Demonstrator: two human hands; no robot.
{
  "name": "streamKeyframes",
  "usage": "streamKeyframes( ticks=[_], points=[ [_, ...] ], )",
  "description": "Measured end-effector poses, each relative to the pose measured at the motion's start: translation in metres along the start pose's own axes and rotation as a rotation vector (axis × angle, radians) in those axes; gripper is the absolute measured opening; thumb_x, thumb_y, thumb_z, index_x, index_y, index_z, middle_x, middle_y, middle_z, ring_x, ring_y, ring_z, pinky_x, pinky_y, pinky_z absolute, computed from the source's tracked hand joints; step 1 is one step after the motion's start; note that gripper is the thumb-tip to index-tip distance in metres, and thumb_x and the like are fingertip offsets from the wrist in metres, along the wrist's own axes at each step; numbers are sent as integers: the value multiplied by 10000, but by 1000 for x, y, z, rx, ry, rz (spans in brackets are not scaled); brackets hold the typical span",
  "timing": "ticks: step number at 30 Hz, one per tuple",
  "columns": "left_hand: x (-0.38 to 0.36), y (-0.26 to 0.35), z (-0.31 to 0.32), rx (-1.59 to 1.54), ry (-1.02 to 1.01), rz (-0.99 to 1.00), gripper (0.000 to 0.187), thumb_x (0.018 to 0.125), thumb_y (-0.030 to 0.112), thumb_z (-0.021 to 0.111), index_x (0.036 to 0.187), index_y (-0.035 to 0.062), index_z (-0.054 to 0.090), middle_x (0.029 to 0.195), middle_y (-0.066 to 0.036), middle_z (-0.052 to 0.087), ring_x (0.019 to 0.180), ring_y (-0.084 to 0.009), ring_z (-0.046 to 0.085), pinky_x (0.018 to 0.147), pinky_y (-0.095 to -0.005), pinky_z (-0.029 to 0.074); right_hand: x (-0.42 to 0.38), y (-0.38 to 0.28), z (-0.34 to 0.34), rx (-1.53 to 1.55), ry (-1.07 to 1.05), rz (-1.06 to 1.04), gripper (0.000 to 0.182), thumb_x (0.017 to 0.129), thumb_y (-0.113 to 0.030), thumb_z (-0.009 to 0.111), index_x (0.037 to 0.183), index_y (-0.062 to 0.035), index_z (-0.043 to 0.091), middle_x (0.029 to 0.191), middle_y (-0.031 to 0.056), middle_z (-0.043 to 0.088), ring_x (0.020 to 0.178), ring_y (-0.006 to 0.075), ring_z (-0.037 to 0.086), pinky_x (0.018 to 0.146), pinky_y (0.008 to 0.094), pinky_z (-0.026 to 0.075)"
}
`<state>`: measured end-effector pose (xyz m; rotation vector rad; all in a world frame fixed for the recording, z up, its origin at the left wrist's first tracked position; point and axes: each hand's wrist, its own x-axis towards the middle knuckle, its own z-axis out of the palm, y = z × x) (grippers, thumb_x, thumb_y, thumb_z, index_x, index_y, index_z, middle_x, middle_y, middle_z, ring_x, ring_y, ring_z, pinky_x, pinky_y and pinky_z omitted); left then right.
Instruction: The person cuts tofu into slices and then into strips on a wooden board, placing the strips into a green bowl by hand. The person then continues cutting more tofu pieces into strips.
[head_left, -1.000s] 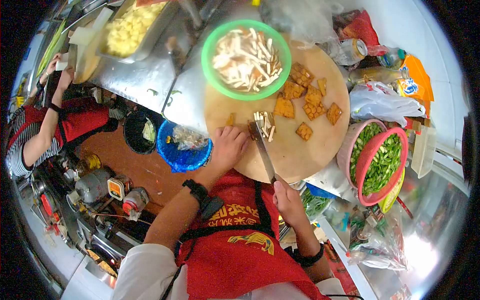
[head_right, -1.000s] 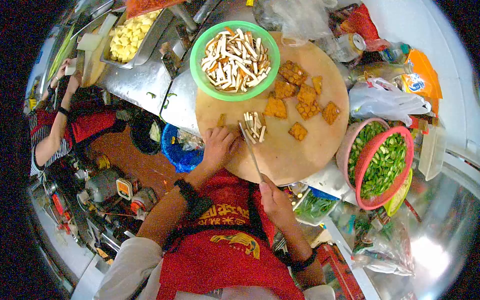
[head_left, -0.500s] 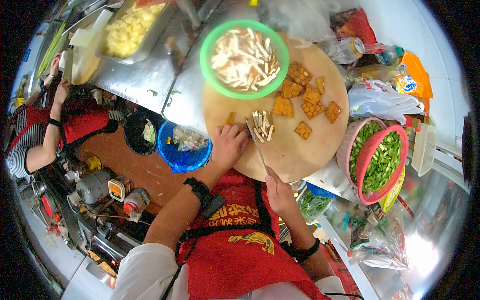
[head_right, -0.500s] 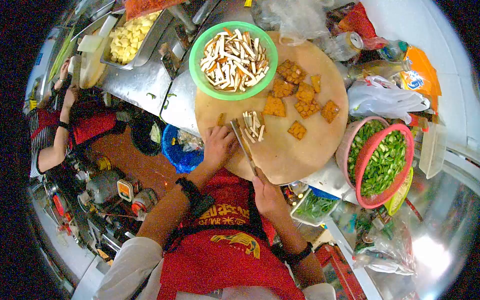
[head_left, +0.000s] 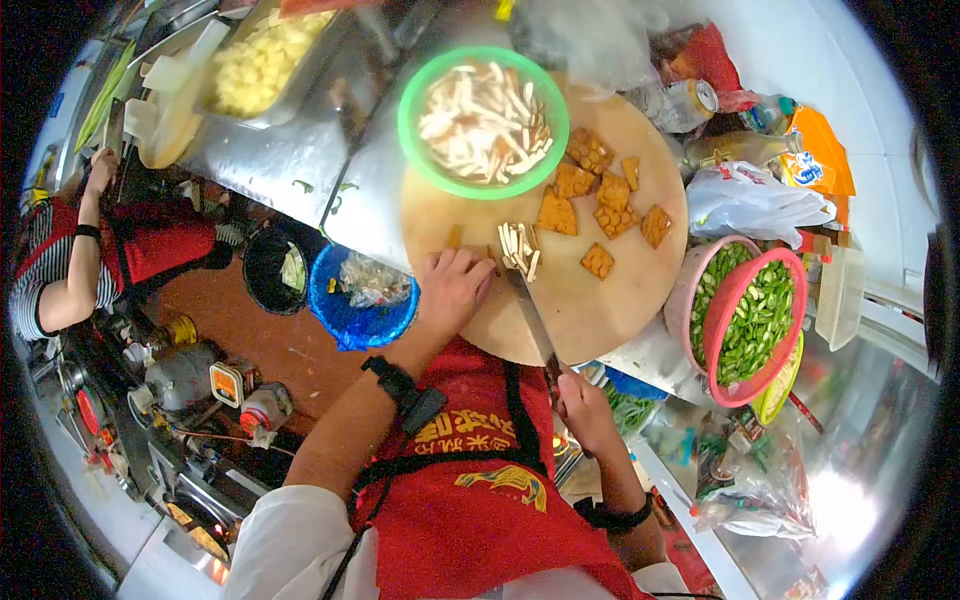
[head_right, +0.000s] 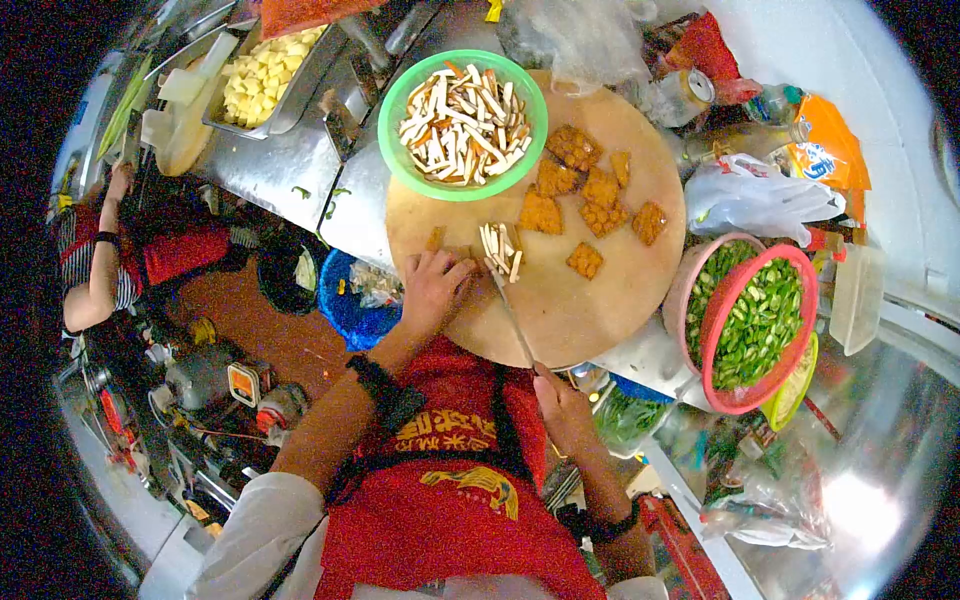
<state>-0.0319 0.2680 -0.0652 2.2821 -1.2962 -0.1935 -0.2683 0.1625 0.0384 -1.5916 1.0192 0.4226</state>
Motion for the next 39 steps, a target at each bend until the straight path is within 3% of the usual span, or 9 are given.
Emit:
streamKeyframes(
  ticks=[6,10,14,16,19,29,34,37,39],
  points=[
    [-2,-22,-28,-140,127,-18,259,777,88,653,1034,87,630,997,-108,589,935,-312,551,796,-408,478,-1,5,3,32,103,-133,404,984,-334,432,1169,-19,605,583,-10,500,537,102,477,531,275,405],
    [2,-39,-39,-60,75,-84,279,781,100,657,1054,63,619,1019,-117,595,946,-306,554,796,-415,462,14,-13,4,-18,26,-102,411,983,-369,446,807,-19,571,600,3,520,554,111,492,538,286,414],
    [8,-37,-36,14,-25,-22,294,782,133,670,1057,54,603,1030,-128,603,970,-325,554,824,-434,451,28,-13,3,124,13,-21,390,993,-399,426,886,-55,576,571,-11,487,512,93,466,501,263,396],
    [11,-32,-25,-14,-17,-24,295,794,153,670,1065,59,599,1034,-131,607,985,-343,552,847,-446,456,31,-16,-1,138,-32,49,446,993,-381,421,1282,-71,558,577,14,501,527,128,488,537,321,438],
    [14,-20,0,-73,104,19,266,763,140,689,996,52,598,997,-122,605,932,-308,562,799,-431,426,34,-16,7,177,35,24,387,1006,-388,403,942,-48,574,571,-3,483,450,84,436,438,249,376],
    [1,-8,12,-149,108,13,179,802,168,654,945,69,609,946,-95,598,919,-285,553,821,-415,401,26,-31,6,106,36,-13,380,1006,-368,404,1043,-39,592,591,2,495,509,84,468,479,253,390],
    [3,-6,11,-105,56,-25,156,794,143,641,929,75,605,934,-91,580,891,-285,541,796,-414,393,21,-35,9,-81,52,-55,477,971,-406,412,1309,-91,530,938,242,669,906,387,658,824,440,497],
    [4,-6,11,-33,11,-10,142,782,139,637,906,82,599,928,-91,567,888,-287,535,787,-417,387,24,-34,13,-104,71,-152,451,1000,-332,410,1365,-79,486,600,8,490,550,116,493,555,288,436],
    [5,-5,12,-11,67,7,139,778,156,634,888,83,591,920,-90,561,896,-286,531,798,-423,381,28,-32,15,-125,82,-179,448,999,-331,411,1361,-79,489,589,10,490,542,119,493,557,292,440]
  ],
)
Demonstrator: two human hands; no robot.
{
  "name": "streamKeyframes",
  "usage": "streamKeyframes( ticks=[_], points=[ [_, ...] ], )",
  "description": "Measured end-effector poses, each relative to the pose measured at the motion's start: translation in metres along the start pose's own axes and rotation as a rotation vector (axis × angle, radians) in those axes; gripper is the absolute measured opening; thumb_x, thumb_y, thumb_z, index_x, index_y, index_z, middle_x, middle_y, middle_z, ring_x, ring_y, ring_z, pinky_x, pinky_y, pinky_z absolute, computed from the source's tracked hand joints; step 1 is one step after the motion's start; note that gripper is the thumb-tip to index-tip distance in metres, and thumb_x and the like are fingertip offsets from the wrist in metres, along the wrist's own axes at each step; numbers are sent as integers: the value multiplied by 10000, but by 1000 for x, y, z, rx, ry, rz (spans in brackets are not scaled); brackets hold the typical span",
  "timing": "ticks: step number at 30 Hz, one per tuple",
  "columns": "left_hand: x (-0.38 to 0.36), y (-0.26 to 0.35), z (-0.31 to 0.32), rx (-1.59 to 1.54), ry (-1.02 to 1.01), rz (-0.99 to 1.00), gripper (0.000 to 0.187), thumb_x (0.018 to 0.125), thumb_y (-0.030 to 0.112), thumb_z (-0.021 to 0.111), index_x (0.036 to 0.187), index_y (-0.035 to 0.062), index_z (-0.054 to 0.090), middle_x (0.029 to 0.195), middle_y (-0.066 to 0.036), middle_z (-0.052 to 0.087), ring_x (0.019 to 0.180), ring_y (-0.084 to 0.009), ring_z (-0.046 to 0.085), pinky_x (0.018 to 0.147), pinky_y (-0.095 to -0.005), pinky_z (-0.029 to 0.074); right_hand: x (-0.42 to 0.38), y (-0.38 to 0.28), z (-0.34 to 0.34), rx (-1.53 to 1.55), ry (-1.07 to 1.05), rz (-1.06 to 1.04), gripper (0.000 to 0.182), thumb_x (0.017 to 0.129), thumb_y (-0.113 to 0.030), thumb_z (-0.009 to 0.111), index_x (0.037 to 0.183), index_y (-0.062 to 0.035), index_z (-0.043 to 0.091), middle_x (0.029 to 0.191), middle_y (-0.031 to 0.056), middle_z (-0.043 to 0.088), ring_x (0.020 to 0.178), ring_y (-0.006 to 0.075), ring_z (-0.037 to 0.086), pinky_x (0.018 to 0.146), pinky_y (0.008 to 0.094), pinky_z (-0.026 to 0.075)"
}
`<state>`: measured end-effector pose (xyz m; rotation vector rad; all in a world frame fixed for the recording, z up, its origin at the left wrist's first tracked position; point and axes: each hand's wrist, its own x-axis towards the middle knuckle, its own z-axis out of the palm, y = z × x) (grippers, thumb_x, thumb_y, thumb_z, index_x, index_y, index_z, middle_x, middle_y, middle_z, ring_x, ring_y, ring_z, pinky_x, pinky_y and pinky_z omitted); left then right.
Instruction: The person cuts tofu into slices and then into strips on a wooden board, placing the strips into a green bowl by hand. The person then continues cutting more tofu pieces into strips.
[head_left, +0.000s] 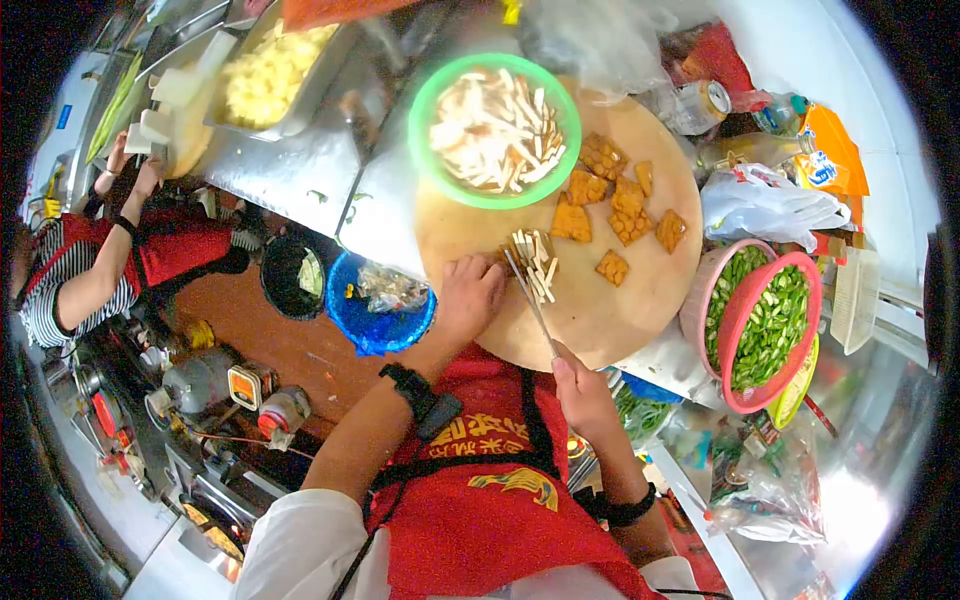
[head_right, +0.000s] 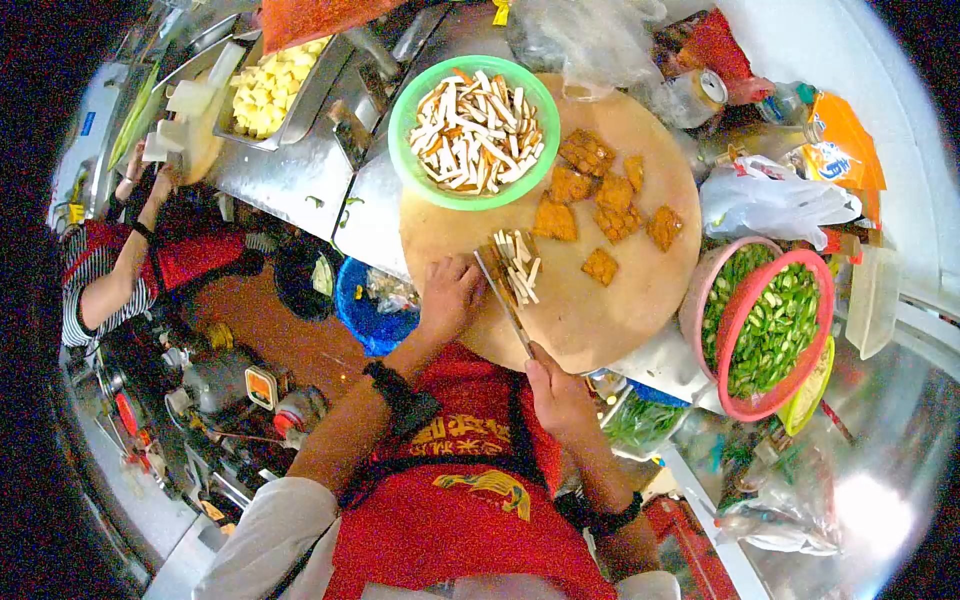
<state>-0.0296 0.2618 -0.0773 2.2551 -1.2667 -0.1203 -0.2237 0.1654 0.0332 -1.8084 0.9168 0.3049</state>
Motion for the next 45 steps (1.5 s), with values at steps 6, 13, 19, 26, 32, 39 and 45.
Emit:
streamKeyframes(
  ticks=[6,13,19,26,32,39,45],
  points=[
    [1,1,-3,49,-53,-6,160,799,183,628,926,89,606,925,-80,563,908,-272,530,808,-412,377,25,-17,-5,-6,-86,156,458,978,-375,389,1322,-100,515,958,281,641,921,424,636,834,465,479],
    [-1,3,-3,-2,8,-2,169,798,178,630,938,84,623,973,-68,581,933,-253,537,821,-395,383,-6,-12,-24,31,-141,191,471,983,-380,370,1330,-92,505,911,291,640,872,420,643,803,471,484],
    [-5,-2,-3,-83,-54,-7,237,770,152,657,986,65,610,1026,-107,588,941,-311,528,835,-429,404,22,-13,-1,-44,-77,74,483,982,-397,387,1342,-92,493,930,292,639,905,422,641,816,465,491],
    [-3,-8,-12,-278,96,-95,133,834,102,618,949,35,611,940,-143,589,877,-319,560,784,-424,437,-1,-2,-19,69,-94,284,462,972,-384,416,1329,-111,517,912,268,649,893,407,649,806,443,501],
    [8,12,-76,-475,169,-182,245,842,107,630,1057,15,557,1001,-158,584,947,-346,555,850,-419,441,-29,-8,-35,-231,209,-243,399,835,-311,686,1162,-95,615,851,173,670,778,345,649,684,414,512],
    [37,56,-46,-36,-275,392,510,862,427,615,1257,121,511,1329,-206,442,1273,-414,377,1054,-577,260,-22,11,-34,-540,200,-428,349,829,-308,657,1125,-128,613,780,139,626,734,332,622,626,442,494],
    [64,16,-3,25,-375,283,605,874,514,549,1350,149,469,1427,-208,375,1355,-412,285,1112,-590,165,-50,40,-45,-493,155,-353,328,827,-284,652,1117,-133,620,815,147,617,768,352,619,662,447,507]
  ],
)
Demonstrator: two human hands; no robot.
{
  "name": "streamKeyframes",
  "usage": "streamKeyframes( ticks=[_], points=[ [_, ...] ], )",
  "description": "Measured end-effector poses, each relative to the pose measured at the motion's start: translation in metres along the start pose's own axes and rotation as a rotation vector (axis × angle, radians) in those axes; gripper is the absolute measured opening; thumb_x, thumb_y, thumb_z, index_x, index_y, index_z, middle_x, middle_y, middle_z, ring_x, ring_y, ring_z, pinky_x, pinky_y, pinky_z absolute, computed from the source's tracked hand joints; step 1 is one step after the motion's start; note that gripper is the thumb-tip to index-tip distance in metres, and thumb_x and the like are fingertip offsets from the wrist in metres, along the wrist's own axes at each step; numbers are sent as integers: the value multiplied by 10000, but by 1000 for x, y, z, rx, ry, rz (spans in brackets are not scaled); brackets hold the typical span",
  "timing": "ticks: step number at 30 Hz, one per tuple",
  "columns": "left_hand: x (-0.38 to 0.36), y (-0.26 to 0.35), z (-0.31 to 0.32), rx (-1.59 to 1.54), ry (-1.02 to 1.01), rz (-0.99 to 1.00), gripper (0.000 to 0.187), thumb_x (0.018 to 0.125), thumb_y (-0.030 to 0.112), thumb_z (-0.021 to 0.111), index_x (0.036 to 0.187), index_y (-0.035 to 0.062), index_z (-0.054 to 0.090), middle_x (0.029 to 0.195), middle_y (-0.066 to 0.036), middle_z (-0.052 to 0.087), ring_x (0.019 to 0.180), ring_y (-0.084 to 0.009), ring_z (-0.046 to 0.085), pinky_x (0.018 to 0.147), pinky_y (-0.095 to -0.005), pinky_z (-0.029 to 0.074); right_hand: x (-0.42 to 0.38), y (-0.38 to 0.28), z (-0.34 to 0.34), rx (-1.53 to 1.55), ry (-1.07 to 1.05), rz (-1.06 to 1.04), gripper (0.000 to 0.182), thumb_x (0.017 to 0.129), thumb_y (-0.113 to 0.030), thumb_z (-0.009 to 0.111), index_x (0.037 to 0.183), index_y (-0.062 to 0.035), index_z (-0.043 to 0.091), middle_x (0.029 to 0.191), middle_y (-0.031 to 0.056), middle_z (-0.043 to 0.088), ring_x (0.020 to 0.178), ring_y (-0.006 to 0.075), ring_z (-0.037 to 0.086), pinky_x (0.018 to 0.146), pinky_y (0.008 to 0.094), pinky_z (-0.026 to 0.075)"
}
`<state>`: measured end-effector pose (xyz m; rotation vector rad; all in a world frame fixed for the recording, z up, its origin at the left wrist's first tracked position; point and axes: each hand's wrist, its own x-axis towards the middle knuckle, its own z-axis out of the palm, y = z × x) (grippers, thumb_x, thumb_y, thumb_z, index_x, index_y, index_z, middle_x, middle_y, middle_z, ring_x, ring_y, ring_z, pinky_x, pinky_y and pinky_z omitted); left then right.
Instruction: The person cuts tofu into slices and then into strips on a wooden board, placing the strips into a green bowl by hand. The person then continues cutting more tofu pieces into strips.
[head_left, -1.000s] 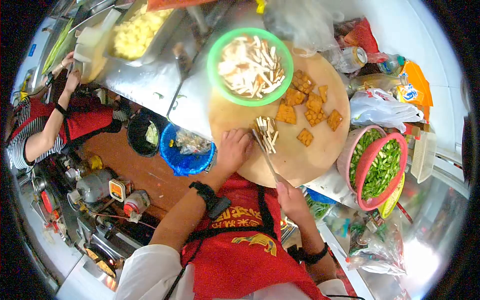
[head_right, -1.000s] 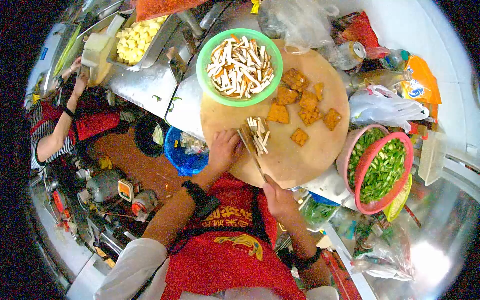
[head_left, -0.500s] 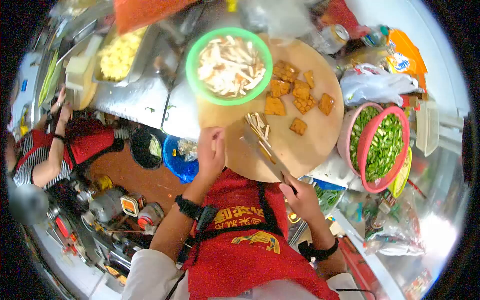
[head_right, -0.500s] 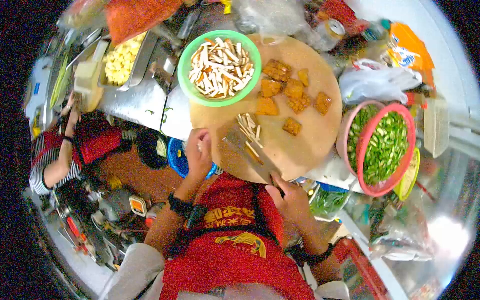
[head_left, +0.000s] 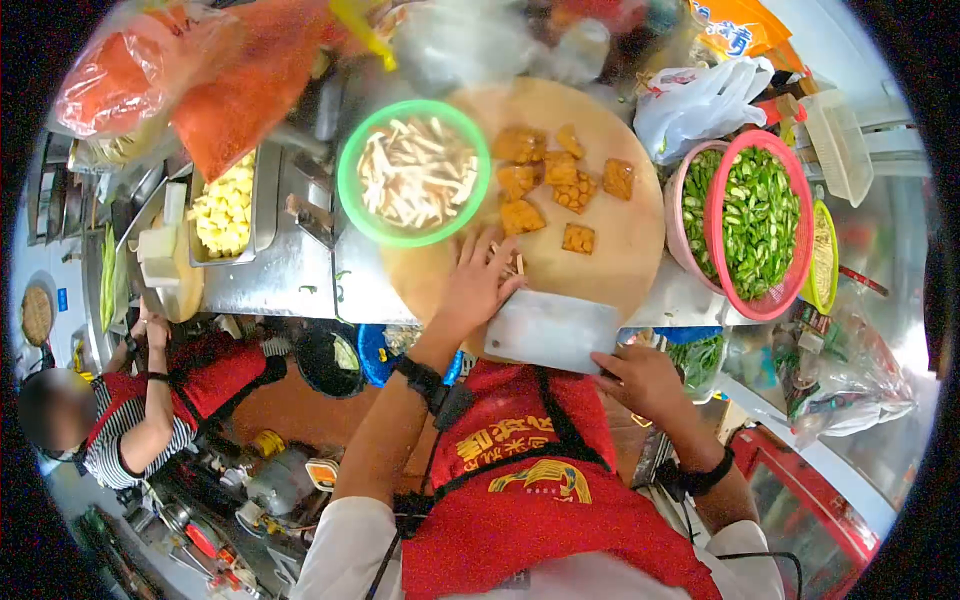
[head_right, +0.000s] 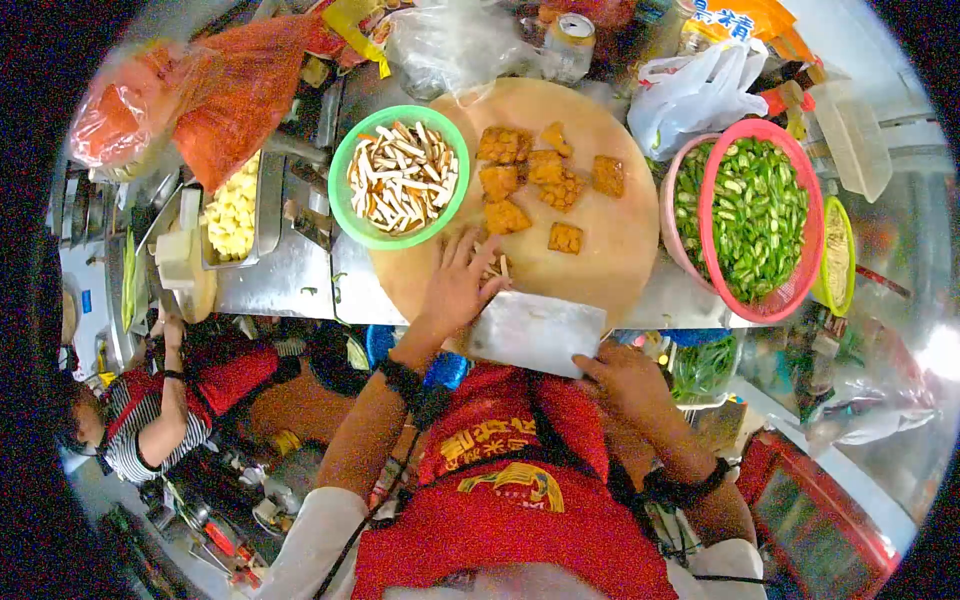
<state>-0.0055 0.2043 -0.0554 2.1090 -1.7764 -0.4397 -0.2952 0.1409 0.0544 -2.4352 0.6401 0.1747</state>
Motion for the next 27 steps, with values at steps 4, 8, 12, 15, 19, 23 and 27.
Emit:
streamKeyframes(
  ticks=[4,8,12,15,19,23,27],
  points=[
    [-1,-11,9,6,51,109,616,869,461,584,1354,103,458,1423,-192,388,1353,-393,299,1125,-560,165,-23,11,-13,306,-126,214,306,851,-230,644,1137,-119,636,902,158,672,805,361,639,716,419,520],
    [-8,-7,5,-173,74,71,624,854,392,616,1361,75,433,1426,-208,378,1350,-421,288,1117,-558,188,-31,48,10,858,-229,644,380,883,-277,629,1216,-95,616,914,60,687,750,184,618,694,335,499],
    [-21,14,14,-299,240,-136,649,845,296,621,1373,12,375,1420,-294,330,1333,-484,273,1100,-568,213,-10,70,37,1119,-158,707,319,909,-283,579,1091,-31,651,785,14,629,663,116,541,635,271,457],
    [-26,32,29,-252,323,-213,653,851,260,607,1374,-32,347,1419,-337,298,1319,-501,281,1088,-574,225,10,83,48,1174,-301,680,274,906,-287,583,982,-29,631,745,15,599,675,116,559,653,258,453],
    [-23,43,41,-235,380,-278,635,862,235,591,1368,-57,343,1429,-344,279,1312,-499,293,1079,-573,237,31,66,71,1316,-237,563,184,892,-194,581,819,-30,541,647,57,545,565,156,536,547,303,461],
    [-18,44,47,-350,430,-313,619,864,227,592,1365,-48,354,1426,-343,288,1309,-501,301,1090,-559,229,54,41,77,1433,-510,492,168,891,-191,608,833,-47,545,706,42,559,645,151,558,654,304,479],
    [-13,45,34,-333,465,-320,570,862,191,614,1343,-24,399,1415,-335,313,1300,-506,318,1079,-547,265,65,24,88,1410,-519,304,162,902,-180,594,840,-43,535,708,44,557,634,154,558,642,310,486]
  ],
)
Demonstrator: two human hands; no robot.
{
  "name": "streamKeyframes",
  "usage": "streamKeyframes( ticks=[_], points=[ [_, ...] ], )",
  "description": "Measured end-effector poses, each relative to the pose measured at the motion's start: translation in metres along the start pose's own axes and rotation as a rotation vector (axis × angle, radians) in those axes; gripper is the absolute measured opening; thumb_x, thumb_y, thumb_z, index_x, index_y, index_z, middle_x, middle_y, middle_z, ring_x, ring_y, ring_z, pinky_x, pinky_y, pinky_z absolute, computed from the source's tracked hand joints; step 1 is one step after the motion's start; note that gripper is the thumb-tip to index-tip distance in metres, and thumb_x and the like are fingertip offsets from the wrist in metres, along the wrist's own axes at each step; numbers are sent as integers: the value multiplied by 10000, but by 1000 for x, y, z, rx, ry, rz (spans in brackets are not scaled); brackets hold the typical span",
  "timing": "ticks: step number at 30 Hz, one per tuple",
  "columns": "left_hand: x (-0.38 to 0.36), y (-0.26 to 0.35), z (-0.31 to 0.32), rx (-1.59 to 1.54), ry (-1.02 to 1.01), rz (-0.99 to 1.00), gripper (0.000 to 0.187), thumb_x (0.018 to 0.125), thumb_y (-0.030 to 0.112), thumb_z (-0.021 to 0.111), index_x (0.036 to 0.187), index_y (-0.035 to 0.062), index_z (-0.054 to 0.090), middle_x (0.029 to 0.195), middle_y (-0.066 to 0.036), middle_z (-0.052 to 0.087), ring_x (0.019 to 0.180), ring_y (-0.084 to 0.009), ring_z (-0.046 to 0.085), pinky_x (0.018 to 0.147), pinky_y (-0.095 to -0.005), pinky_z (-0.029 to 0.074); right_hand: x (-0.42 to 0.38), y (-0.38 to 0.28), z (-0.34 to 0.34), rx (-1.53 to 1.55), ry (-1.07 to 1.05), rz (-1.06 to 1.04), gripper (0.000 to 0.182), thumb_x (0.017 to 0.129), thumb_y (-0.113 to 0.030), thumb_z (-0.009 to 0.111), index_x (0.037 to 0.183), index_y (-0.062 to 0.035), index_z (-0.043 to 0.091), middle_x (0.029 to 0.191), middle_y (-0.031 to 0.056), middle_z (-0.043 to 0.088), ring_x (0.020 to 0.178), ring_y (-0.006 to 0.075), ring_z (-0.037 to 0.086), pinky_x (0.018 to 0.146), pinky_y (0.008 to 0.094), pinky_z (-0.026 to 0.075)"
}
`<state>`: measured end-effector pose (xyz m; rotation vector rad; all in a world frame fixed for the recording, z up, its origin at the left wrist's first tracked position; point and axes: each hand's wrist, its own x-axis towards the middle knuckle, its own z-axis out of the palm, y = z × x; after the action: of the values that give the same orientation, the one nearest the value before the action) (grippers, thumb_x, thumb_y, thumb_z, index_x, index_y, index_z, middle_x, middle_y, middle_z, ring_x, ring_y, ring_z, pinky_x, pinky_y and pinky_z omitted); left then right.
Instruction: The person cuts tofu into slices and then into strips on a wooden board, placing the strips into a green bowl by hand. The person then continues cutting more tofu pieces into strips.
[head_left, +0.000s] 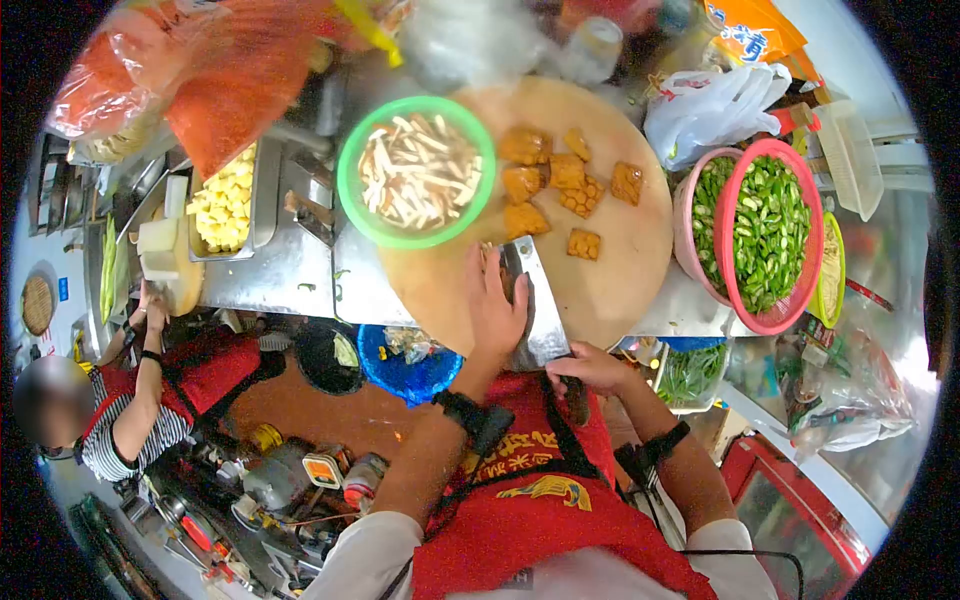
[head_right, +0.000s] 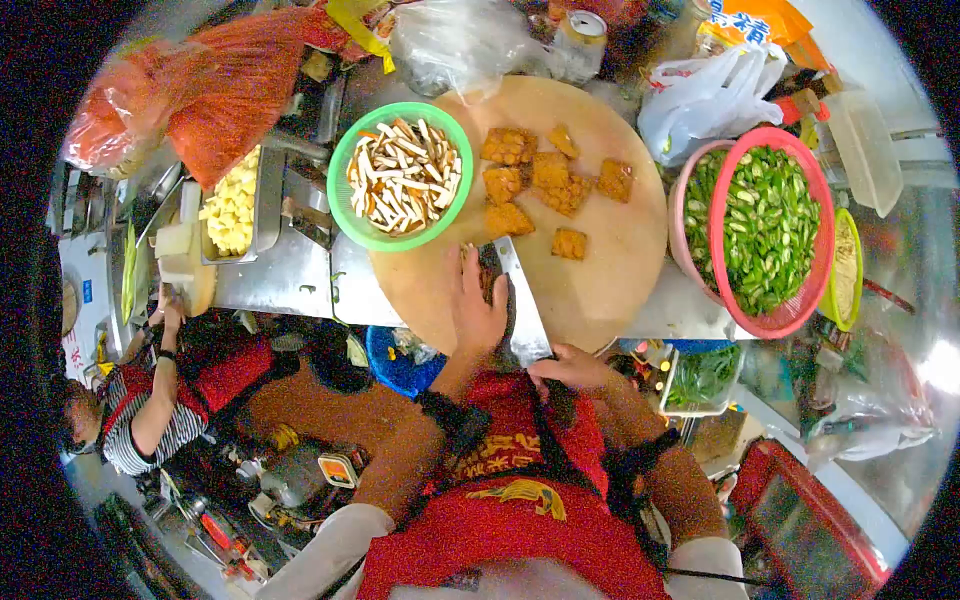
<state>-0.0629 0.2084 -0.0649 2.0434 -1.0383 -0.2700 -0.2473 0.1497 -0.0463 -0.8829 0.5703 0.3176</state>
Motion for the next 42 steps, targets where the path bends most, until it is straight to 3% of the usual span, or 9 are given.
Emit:
streamKeyframes(
  ticks=[8,15,18,23,25,27,29,36,42],
  points=[
    [65,29,-61,93,155,219,393,889,80,569,1262,-21,501,1402,-300,359,1293,-475,355,1078,-491,301,-13,-85,39,306,69,-52,101,891,-109,567,849,-37,509,629,34,491,477,129,472,475,300,416],
    [168,-38,-90,175,408,152,347,909,69,496,1223,-80,509,1253,-315,500,1181,-462,459,1019,-482,367,28,-160,65,78,297,-173,99,886,-118,558,875,-32,510,607,28,495,450,113,464,421,270,379],
    [173,-53,-90,211,212,106,356,924,107,485,1233,-71,499,1266,-305,492,1186,-472,446,1039,-486,343,1,-149,44,42,362,-152,103,876,-115,560,904,-22,523,580,30,488,440,114,463,416,272,379],
    [156,-24,-102,236,329,201,385,932,162,497,1274,-14,492,1296,-261,483,1215,-441,432,1051,-479,333,-86,-100,-6,-232,612,-12,204,819,-197,608,905,-14,626,621,32,573,512,122,538,484,283,433],
    [143,2,-98,22,237,189,361,913,128,517,1252,3,512,1232,-248,525,1165,-409,486,1017,-469,371,-115,-80,-14,-234,666,38,211,806,-203,614,895,-13,638,639,42,589,528,132,548,499,288,443],
    [123,18,-78,-112,-197,-21,339,883,41,550,1215,-19,526,1288,-253,498,1210,-398,465,1019,-467,363,-139,-51,-22,-234,712,79,218,794,-208,621,885,-13,650,658,52,605,543,143,558,515,293,453],
    [113,30,-57,-40,-558,249,449,856,34,572,1286,-29,457,1353,-274,428,1265,-415,409,1053,-483,333,-148,-13,-32,-269,766,109,233,788,-201,618,907,-6,659,699,70,629,603,162,585,558,297,471],
    [136,26,27,301,-212,380,654,781,33,630,1352,-65,328,1401,-322,306,1306,-488,309,1074,-507,306,-141,-10,13,63,829,-21,72,806,-81,597,824,-11,586,592,30,546,456,125,500,435,269,404],
    [203,28,50,532,-465,314,579,799,81,619,1342,37,422,1316,-234,484,1229,-400,456,993,-462,401,-135,13,17,-58,783,69,85,822,-96,578,827,-12,585,600,32,559,478,126,511,453,277,414]
  ],
)
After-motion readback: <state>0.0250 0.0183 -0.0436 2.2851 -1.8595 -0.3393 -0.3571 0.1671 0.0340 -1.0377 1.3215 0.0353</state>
